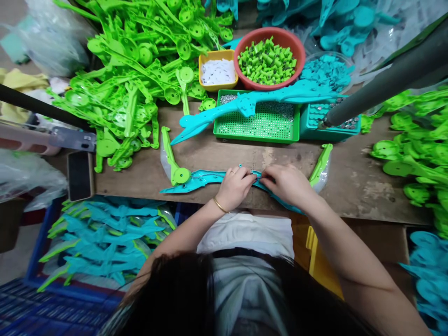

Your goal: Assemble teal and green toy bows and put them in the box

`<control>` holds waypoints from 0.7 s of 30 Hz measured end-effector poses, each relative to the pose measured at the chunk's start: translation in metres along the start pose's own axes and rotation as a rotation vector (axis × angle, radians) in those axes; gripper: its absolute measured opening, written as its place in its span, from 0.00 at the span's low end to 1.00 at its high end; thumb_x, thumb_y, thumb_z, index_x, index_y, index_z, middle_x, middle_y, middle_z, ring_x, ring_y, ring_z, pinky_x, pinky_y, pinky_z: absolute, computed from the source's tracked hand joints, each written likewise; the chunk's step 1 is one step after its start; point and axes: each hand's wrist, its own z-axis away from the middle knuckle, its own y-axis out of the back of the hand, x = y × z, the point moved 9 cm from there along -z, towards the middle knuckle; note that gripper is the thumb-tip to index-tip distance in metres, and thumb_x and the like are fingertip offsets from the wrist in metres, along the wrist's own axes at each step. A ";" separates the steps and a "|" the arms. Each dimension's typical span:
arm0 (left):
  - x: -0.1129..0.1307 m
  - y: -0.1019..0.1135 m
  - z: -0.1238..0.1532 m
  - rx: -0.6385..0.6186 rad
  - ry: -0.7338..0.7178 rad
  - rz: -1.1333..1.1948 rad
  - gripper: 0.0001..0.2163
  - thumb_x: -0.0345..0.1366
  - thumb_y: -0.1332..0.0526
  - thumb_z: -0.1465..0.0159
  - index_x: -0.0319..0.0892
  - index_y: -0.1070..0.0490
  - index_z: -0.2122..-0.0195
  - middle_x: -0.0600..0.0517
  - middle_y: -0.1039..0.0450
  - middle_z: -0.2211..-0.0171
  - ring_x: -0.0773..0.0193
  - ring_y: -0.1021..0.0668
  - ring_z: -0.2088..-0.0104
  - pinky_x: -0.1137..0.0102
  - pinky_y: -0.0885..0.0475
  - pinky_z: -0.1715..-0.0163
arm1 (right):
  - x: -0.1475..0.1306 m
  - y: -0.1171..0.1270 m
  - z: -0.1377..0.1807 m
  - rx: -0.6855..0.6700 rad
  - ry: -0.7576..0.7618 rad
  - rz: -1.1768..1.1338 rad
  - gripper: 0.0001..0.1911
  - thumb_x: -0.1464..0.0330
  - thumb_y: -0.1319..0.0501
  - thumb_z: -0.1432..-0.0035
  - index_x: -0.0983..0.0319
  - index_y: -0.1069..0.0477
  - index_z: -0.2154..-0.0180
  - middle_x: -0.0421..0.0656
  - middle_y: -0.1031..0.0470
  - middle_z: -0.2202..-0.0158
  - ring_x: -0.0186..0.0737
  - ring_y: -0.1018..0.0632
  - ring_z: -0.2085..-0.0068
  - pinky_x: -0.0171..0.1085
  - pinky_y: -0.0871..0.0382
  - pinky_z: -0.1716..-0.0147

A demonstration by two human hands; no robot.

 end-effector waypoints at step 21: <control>0.000 -0.006 -0.002 -0.132 0.031 -0.045 0.14 0.36 0.50 0.30 0.49 0.25 0.53 0.49 0.31 0.63 0.60 0.32 0.62 0.65 0.40 0.62 | 0.006 -0.008 0.009 0.236 -0.062 -0.099 0.09 0.66 0.46 0.38 0.61 0.31 0.68 0.45 0.27 0.69 0.40 0.28 0.67 0.39 0.43 0.63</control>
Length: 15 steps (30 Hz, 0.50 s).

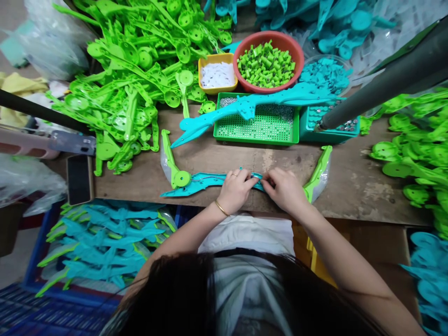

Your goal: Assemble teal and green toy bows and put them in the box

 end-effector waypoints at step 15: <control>-0.001 0.001 0.001 0.016 0.011 0.032 0.13 0.35 0.49 0.30 0.49 0.25 0.54 0.49 0.31 0.63 0.59 0.31 0.61 0.65 0.39 0.62 | 0.008 -0.005 -0.005 -0.085 -0.050 -0.118 0.10 0.67 0.45 0.40 0.61 0.27 0.69 0.43 0.26 0.72 0.38 0.28 0.70 0.36 0.42 0.68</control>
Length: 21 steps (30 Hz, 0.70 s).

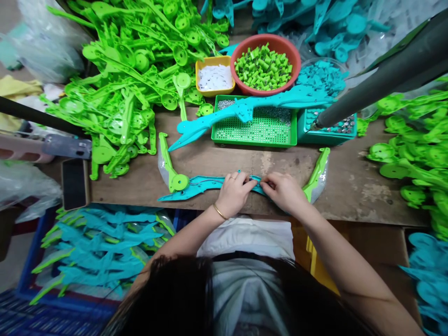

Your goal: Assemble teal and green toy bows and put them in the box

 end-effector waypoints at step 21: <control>0.003 0.002 -0.019 -0.067 -0.075 0.037 0.11 0.37 0.47 0.31 0.42 0.26 0.63 0.48 0.32 0.61 0.58 0.32 0.58 0.62 0.41 0.57 | -0.001 -0.001 0.003 0.026 0.066 -0.058 0.08 0.66 0.45 0.39 0.61 0.29 0.67 0.42 0.28 0.72 0.38 0.29 0.68 0.38 0.43 0.63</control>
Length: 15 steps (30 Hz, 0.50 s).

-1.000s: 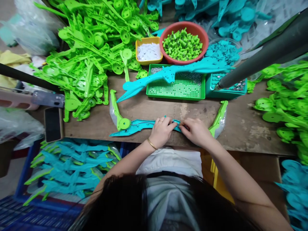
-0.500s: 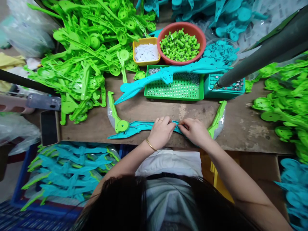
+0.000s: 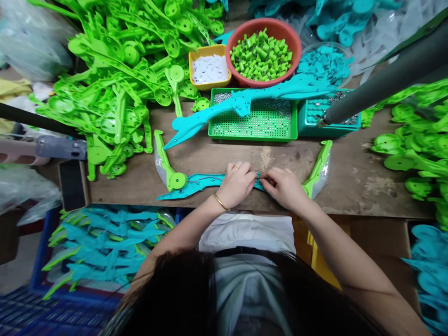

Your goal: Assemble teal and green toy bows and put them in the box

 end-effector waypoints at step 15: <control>-0.002 0.001 0.003 0.069 -0.020 0.050 0.10 0.36 0.48 0.31 0.44 0.26 0.61 0.49 0.31 0.61 0.59 0.31 0.58 0.63 0.42 0.55 | -0.007 0.003 0.003 0.010 0.139 -0.036 0.08 0.66 0.45 0.38 0.61 0.29 0.66 0.41 0.28 0.70 0.37 0.29 0.67 0.38 0.42 0.58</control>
